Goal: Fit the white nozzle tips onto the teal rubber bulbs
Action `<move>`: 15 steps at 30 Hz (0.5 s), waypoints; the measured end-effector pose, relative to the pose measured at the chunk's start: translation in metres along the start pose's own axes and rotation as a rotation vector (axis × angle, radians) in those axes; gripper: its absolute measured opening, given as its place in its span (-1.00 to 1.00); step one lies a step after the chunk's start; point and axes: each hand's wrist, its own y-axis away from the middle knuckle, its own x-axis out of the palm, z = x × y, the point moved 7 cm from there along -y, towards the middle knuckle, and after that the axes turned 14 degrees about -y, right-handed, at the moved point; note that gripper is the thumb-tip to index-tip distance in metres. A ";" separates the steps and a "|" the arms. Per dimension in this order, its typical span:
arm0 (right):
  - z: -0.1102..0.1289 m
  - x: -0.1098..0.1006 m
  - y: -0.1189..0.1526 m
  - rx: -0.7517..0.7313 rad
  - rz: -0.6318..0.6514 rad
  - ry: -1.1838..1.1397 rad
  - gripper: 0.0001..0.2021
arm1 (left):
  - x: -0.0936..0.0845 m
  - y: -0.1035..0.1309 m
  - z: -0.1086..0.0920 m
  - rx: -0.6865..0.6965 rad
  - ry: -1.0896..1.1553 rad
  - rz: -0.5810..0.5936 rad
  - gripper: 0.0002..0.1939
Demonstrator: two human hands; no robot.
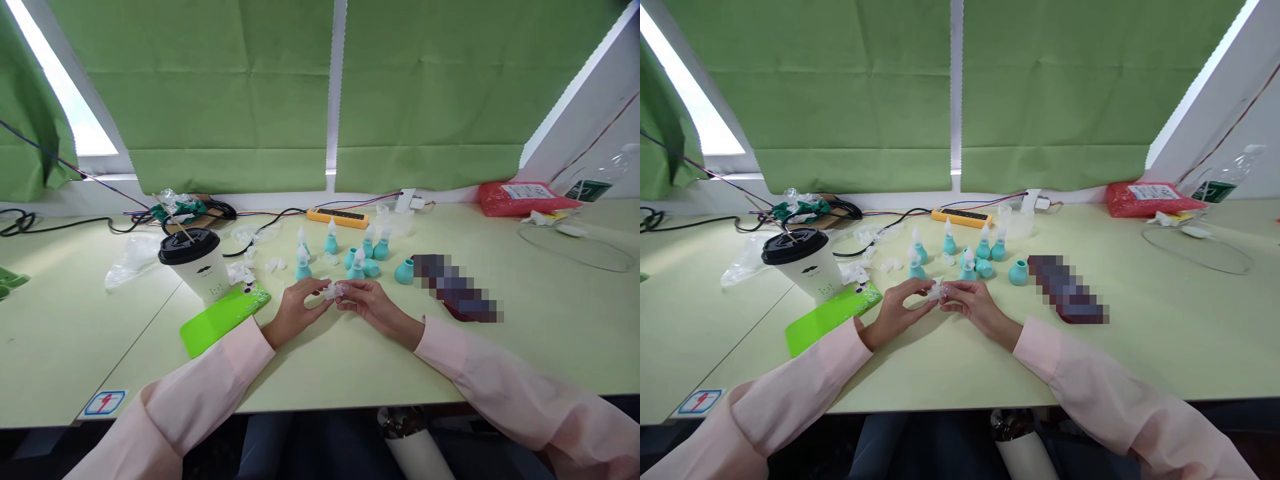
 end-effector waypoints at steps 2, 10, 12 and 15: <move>-0.001 0.002 0.001 0.002 0.024 0.003 -0.86 | -0.003 0.001 -0.007 0.123 -0.089 -0.048 -0.78; -0.004 0.002 0.002 0.009 0.014 0.031 -0.87 | -0.002 0.007 -0.024 0.421 -0.414 -0.037 -0.85; -0.002 0.003 0.002 -0.002 0.018 0.023 -0.87 | -0.003 0.006 -0.019 0.348 -0.384 -0.043 -0.81; 0.000 0.003 0.002 -0.018 0.014 0.014 -0.88 | 0.000 0.004 -0.012 0.246 -0.321 -0.010 -0.73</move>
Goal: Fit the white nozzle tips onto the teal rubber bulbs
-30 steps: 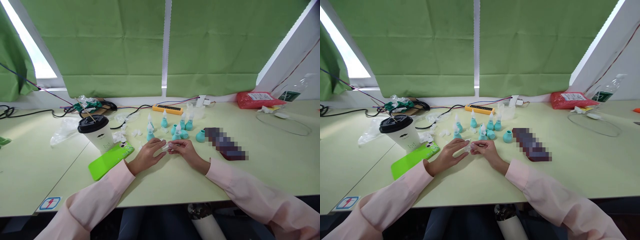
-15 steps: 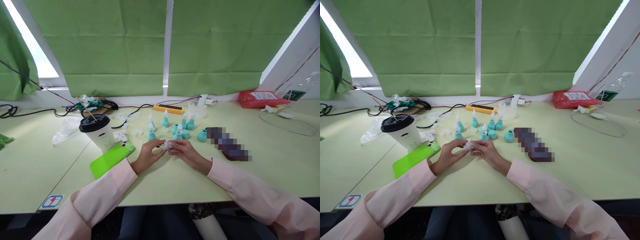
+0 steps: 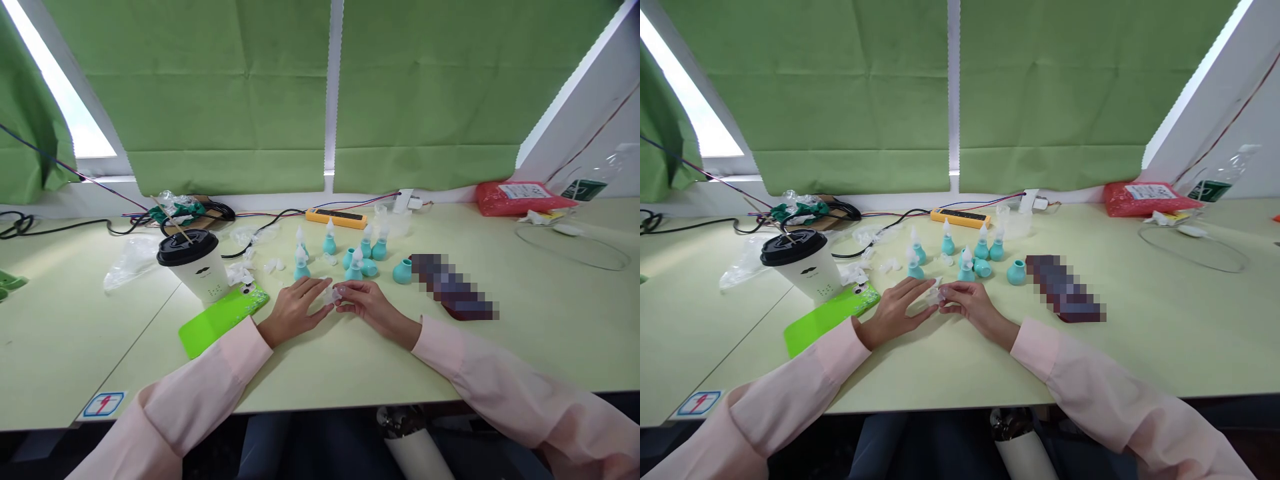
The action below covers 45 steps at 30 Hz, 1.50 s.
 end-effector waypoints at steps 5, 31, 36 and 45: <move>0.001 -0.001 0.001 -0.020 -0.021 0.045 -0.85 | 0.005 0.000 -0.003 0.011 0.072 0.043 -0.80; 0.087 0.011 0.033 -0.942 -0.173 1.107 -0.92 | 0.015 0.003 0.028 -0.500 0.422 0.156 -0.81; 0.110 0.003 0.021 -0.895 -0.293 1.909 -0.76 | 0.017 0.005 0.030 -0.526 0.457 0.141 -0.78; 0.062 -0.032 -0.013 -0.333 -0.224 2.239 -0.69 | 0.021 0.004 0.028 -0.599 0.663 0.274 -0.70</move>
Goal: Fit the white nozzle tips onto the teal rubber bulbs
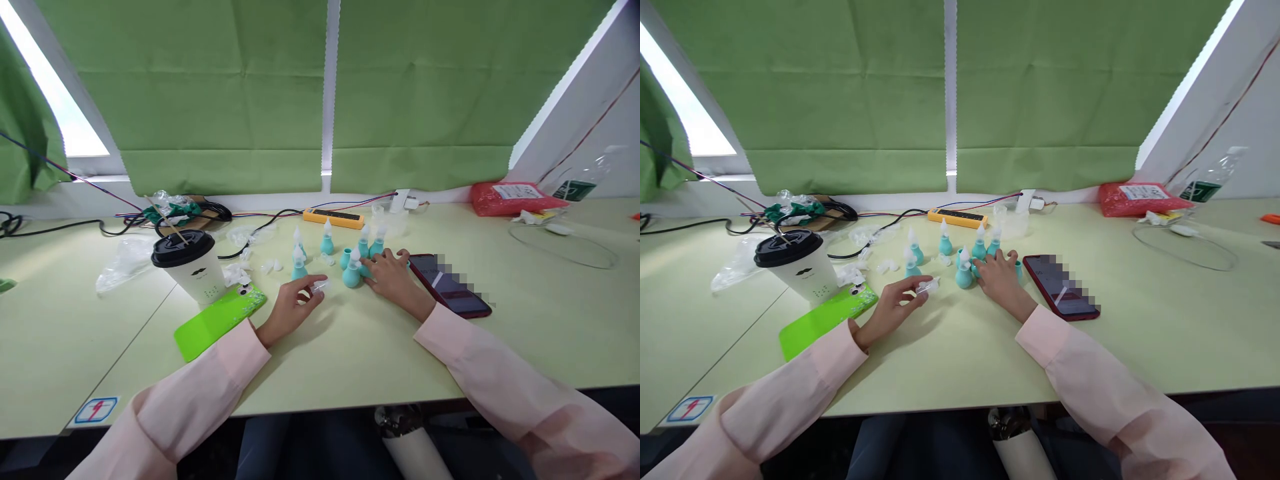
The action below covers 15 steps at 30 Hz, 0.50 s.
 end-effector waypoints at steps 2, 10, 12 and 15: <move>0.002 -0.005 0.000 -0.003 -0.034 -0.016 -0.72 | 0.005 -0.001 0.009 -0.091 0.184 0.055 -0.69; -0.008 -0.086 0.024 -0.057 -0.652 -0.366 -0.69 | 0.018 -0.001 0.021 -0.307 0.642 0.244 -0.66; -0.004 -0.098 0.033 -0.192 -0.739 -0.649 -0.67 | 0.018 0.000 0.014 -0.271 0.651 0.294 -0.60; 0.010 -0.088 0.033 -0.293 -0.539 -1.189 -0.67 | 0.016 0.001 0.005 -0.217 0.660 0.362 -0.63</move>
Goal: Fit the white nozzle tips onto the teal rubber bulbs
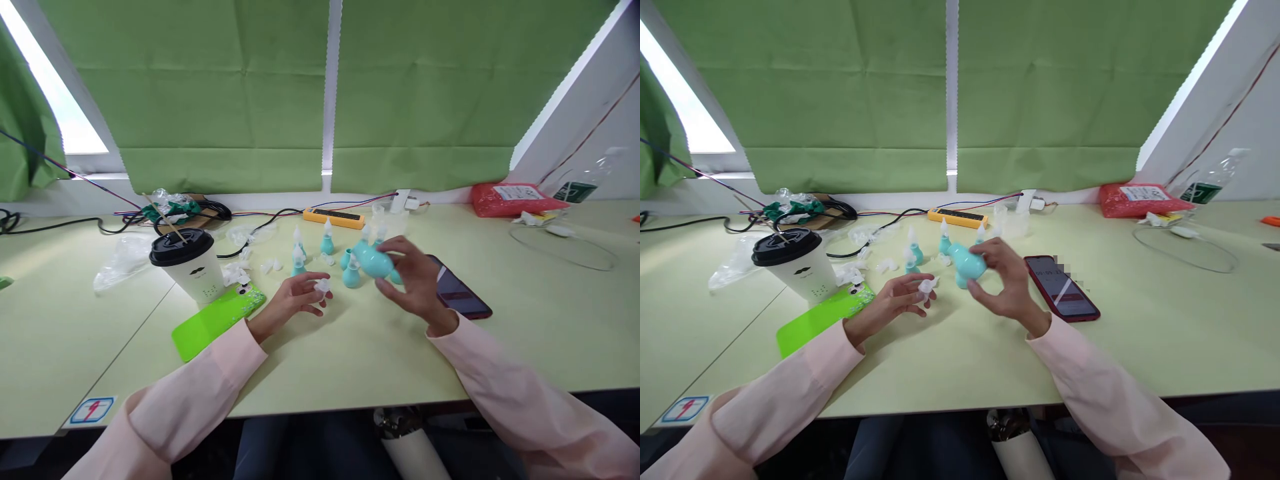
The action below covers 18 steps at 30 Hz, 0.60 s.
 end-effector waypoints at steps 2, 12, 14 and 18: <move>-0.011 0.024 0.008 0.213 0.146 -0.279 -0.68 | -0.001 0.000 -0.002 0.020 0.000 0.009 -0.70; -0.028 0.049 0.026 0.364 0.139 -0.237 -0.75 | -0.006 0.000 0.001 0.042 -0.118 0.013 -0.65; -0.024 0.046 0.024 0.295 0.140 -0.121 -0.72 | -0.007 0.000 0.001 0.029 -0.100 -0.010 -0.61; -0.022 0.049 0.025 0.239 0.207 -0.032 -0.70 | -0.010 0.000 0.001 -0.012 -0.089 -0.045 -0.66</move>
